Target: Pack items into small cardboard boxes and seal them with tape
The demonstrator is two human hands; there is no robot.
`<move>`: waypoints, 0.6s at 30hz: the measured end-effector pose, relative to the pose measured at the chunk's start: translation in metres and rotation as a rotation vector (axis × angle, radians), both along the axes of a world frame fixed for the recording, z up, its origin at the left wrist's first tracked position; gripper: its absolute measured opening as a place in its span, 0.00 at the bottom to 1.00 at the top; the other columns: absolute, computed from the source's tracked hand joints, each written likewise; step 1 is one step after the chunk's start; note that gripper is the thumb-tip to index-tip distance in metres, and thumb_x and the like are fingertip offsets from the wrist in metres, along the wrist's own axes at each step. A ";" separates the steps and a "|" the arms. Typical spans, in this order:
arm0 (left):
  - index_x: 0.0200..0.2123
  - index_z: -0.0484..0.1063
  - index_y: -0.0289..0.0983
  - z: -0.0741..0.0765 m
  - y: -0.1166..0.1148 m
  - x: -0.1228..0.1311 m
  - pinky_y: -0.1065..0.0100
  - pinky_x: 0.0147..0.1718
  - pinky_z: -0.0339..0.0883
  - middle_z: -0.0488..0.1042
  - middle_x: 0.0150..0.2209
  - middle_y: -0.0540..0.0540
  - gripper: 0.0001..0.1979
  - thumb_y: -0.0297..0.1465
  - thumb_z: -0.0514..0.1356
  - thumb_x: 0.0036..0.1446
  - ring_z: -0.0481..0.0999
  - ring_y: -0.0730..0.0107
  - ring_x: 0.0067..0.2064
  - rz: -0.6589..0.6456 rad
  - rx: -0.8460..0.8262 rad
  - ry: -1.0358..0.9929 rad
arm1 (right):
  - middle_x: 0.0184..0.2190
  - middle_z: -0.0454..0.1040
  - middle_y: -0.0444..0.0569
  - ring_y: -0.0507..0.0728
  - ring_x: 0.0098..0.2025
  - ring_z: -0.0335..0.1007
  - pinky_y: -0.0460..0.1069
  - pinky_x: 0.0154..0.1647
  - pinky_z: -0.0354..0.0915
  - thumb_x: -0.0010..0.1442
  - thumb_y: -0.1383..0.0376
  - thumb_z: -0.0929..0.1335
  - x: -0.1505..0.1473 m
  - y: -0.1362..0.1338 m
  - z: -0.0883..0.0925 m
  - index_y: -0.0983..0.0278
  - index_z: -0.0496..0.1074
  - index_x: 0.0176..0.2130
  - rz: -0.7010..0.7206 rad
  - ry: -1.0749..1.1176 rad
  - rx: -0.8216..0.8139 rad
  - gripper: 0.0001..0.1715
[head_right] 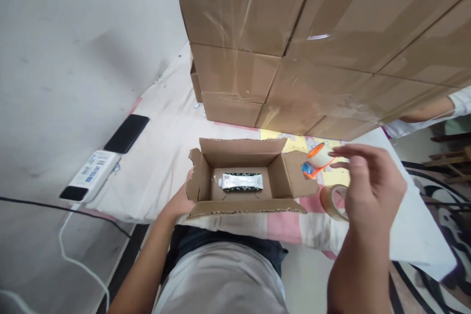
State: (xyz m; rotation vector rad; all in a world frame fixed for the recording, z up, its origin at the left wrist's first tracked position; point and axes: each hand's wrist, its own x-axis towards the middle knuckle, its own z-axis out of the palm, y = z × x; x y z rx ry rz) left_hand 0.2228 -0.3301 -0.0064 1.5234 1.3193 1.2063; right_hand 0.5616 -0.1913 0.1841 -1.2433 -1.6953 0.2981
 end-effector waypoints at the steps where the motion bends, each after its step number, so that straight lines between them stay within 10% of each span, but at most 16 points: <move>1: 0.72 0.39 0.47 0.000 -0.001 0.001 0.41 0.67 0.55 0.48 0.73 0.33 0.58 0.44 0.73 0.48 0.56 0.43 0.71 0.028 0.044 0.024 | 0.40 0.78 0.57 0.65 0.41 0.79 0.58 0.37 0.73 0.66 0.52 0.64 0.016 -0.001 -0.020 0.59 0.75 0.43 -0.062 0.172 -0.025 0.17; 7: 0.71 0.44 0.57 0.002 -0.009 0.016 0.39 0.64 0.59 0.43 0.74 0.40 0.52 0.51 0.69 0.50 0.52 0.43 0.72 0.214 0.382 0.220 | 0.60 0.72 0.58 0.71 0.63 0.69 0.68 0.57 0.68 0.65 0.40 0.56 0.038 -0.016 -0.104 0.58 0.72 0.57 0.268 0.406 -0.326 0.36; 13: 0.68 0.56 0.49 0.016 -0.008 0.042 0.36 0.64 0.55 0.63 0.66 0.37 0.39 0.57 0.58 0.58 0.58 0.43 0.70 0.358 0.510 0.327 | 0.65 0.68 0.53 0.70 0.71 0.53 0.67 0.73 0.47 0.65 0.35 0.45 -0.004 -0.029 -0.099 0.58 0.74 0.58 0.625 0.058 -0.306 0.50; 18: 0.56 0.72 0.44 0.036 -0.007 0.047 0.40 0.63 0.59 0.72 0.58 0.39 0.25 0.51 0.52 0.65 0.65 0.46 0.65 0.415 0.475 0.279 | 0.60 0.72 0.56 0.70 0.69 0.55 0.68 0.73 0.46 0.63 0.36 0.40 -0.013 -0.033 -0.109 0.59 0.75 0.54 0.574 0.003 -0.189 0.55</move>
